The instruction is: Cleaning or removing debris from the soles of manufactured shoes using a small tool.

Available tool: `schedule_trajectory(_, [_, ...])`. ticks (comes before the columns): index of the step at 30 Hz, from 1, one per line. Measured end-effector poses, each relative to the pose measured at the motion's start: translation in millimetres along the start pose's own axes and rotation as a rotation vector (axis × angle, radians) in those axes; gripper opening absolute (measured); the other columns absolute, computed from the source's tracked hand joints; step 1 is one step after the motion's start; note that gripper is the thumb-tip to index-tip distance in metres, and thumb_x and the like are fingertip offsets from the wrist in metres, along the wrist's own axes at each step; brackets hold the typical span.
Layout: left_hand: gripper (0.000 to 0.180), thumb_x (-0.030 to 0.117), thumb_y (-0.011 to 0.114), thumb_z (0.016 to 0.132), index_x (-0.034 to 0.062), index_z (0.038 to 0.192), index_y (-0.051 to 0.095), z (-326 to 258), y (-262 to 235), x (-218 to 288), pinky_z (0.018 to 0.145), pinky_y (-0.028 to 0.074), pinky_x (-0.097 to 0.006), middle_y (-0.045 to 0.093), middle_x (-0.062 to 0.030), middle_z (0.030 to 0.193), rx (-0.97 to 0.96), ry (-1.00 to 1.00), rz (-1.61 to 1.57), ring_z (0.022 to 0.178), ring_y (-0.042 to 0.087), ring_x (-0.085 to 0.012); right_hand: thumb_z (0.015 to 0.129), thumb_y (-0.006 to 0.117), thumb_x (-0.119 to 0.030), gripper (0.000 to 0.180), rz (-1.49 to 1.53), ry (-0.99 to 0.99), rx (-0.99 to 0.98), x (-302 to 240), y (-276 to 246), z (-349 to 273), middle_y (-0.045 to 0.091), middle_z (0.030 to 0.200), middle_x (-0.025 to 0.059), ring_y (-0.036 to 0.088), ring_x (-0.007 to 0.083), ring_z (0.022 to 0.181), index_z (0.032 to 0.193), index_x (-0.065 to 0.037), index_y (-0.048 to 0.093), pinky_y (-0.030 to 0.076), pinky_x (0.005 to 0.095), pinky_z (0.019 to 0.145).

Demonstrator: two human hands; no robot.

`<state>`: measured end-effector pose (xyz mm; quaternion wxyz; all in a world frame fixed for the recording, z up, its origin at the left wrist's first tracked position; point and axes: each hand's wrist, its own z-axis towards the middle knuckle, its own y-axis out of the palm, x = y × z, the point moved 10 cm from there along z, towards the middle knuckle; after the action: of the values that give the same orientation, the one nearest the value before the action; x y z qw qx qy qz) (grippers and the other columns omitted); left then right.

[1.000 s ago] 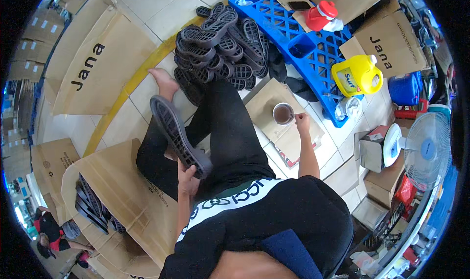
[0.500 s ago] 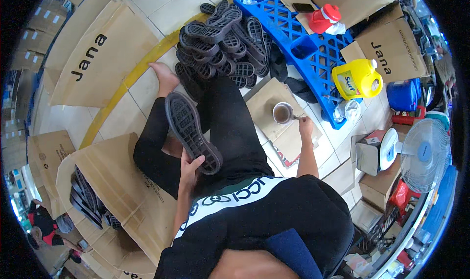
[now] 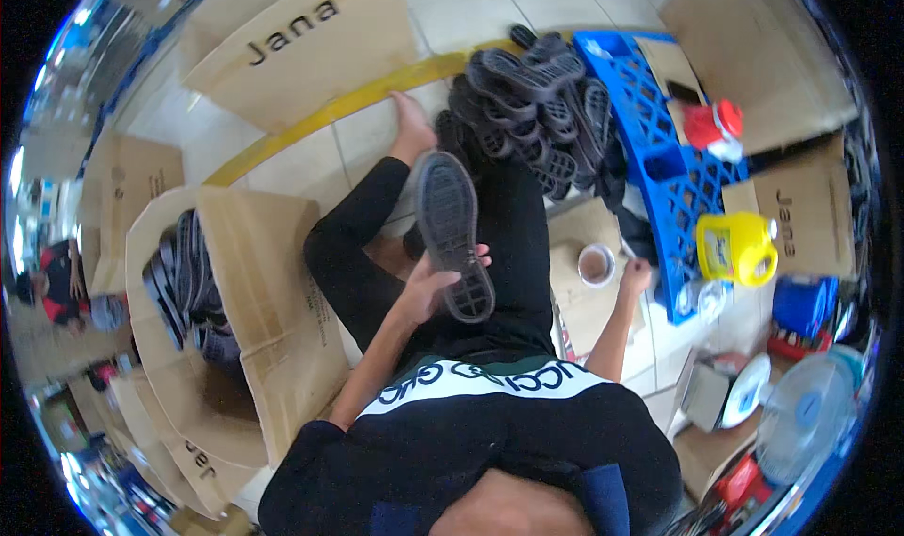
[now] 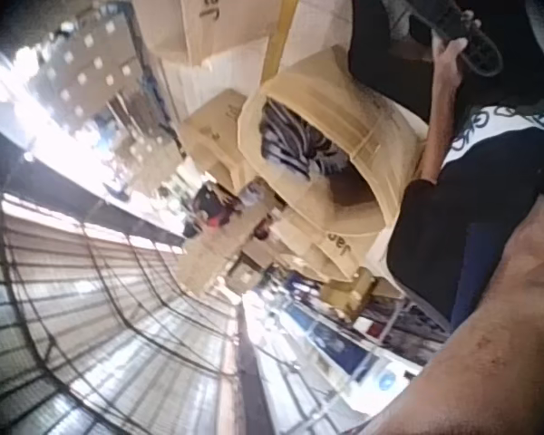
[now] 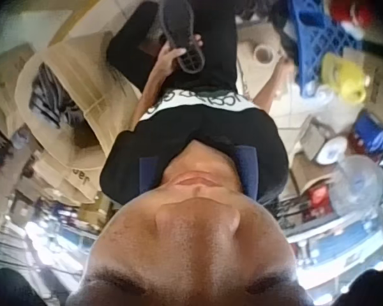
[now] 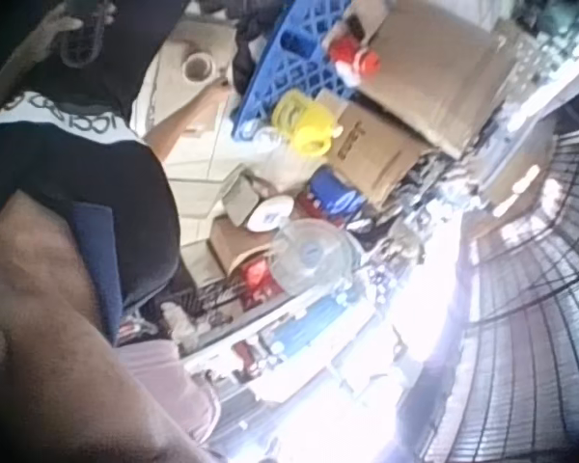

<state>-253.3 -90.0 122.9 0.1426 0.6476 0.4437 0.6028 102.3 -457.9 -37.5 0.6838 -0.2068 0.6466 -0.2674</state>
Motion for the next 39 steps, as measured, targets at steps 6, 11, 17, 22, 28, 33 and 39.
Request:
schedule_trajectory(6, [0.063,0.03,0.049,0.1,0.0061,0.149,0.018,-11,0,27,0.107,0.041,-0.045,0.05,-0.0196,0.137,0.001,0.118,0.133,0.127,0.051,-0.0305,0.095,0.061,-0.017,0.023,1.057,0.504,-0.574,-127,121,-38,0.066,0.094,0.014,0.066,0.0216,0.082,0.1,0.006,0.061,0.056,0.0308,0.072])
schedule_trajectory(11, [0.081,0.061,0.042,0.094,0.0059,0.149,0.018,-17,-3,40,0.106,0.041,-0.042,0.048,-0.0168,0.138,-0.032,0.172,0.117,0.127,0.05,-0.0253,0.098,0.05,-0.015,0.019,0.877,0.28,-1.29,-379,131,-175,0.069,0.094,0.0145,0.07,0.0232,0.081,0.106,0.0,0.06,0.058,0.0312,0.073])
schedule_trajectory(17, [0.082,0.06,0.046,0.093,0.0064,0.149,0.02,-27,-17,47,0.107,0.04,-0.042,0.048,-0.0156,0.138,0.023,0.232,0.093,0.127,0.05,-0.0251,0.101,0.049,-0.018,0.022,0.855,0.018,-1.371,-477,146,-240,0.065,0.082,0.0077,0.064,0.0155,0.066,0.092,-0.001,0.06,0.052,0.0264,0.061])
schedule_trajectory(22, [0.063,0.044,0.036,0.1,0.0087,0.15,0.02,-31,-26,53,0.108,0.04,-0.046,0.045,-0.0178,0.142,0.012,0.265,0.06,0.13,0.048,-0.03,0.101,0.052,-0.021,0.023,0.783,-0.019,-1.37,-482,164,-264,0.063,0.079,0.005,0.061,0.0119,0.063,0.091,-0.002,0.061,0.049,0.0239,0.058])
schedule_trajectory(28, [0.061,0.041,0.035,0.101,0.0098,0.15,0.019,-33,-28,52,0.108,0.04,-0.046,0.044,-0.0179,0.143,0.009,0.254,0.005,0.131,0.048,-0.0303,0.101,0.051,-0.021,0.023,0.784,-0.011,-1.316,-481,170,-265,0.063,0.079,0.0047,0.061,0.0118,0.063,0.091,-0.002,0.061,0.05,0.0236,0.058])
schedule_trajectory(33, [0.063,0.045,0.035,0.1,0.0094,0.15,0.021,-34,-30,49,0.107,0.041,-0.046,0.045,-0.0177,0.142,0.042,0.199,0.013,0.13,0.048,-0.0305,0.101,0.05,-0.021,0.024,0.776,-0.025,-1.337,-481,174,-268,0.061,0.078,0.0035,0.06,0.0109,0.062,0.091,-0.002,0.06,0.048,0.0235,0.057])
schedule_trajectory(39, [0.074,0.06,0.032,0.097,0.0054,0.147,0.03,-37,-22,63,0.105,0.042,-0.044,0.05,-0.0165,0.136,0.002,0.226,0.006,0.125,0.052,-0.0287,0.103,0.047,-0.018,0.022,0.672,-0.282,-1.378,-498,167,-280,0.058,0.076,0.001,0.056,0.0072,0.062,0.092,-0.002,0.058,0.044,0.0215,0.055])
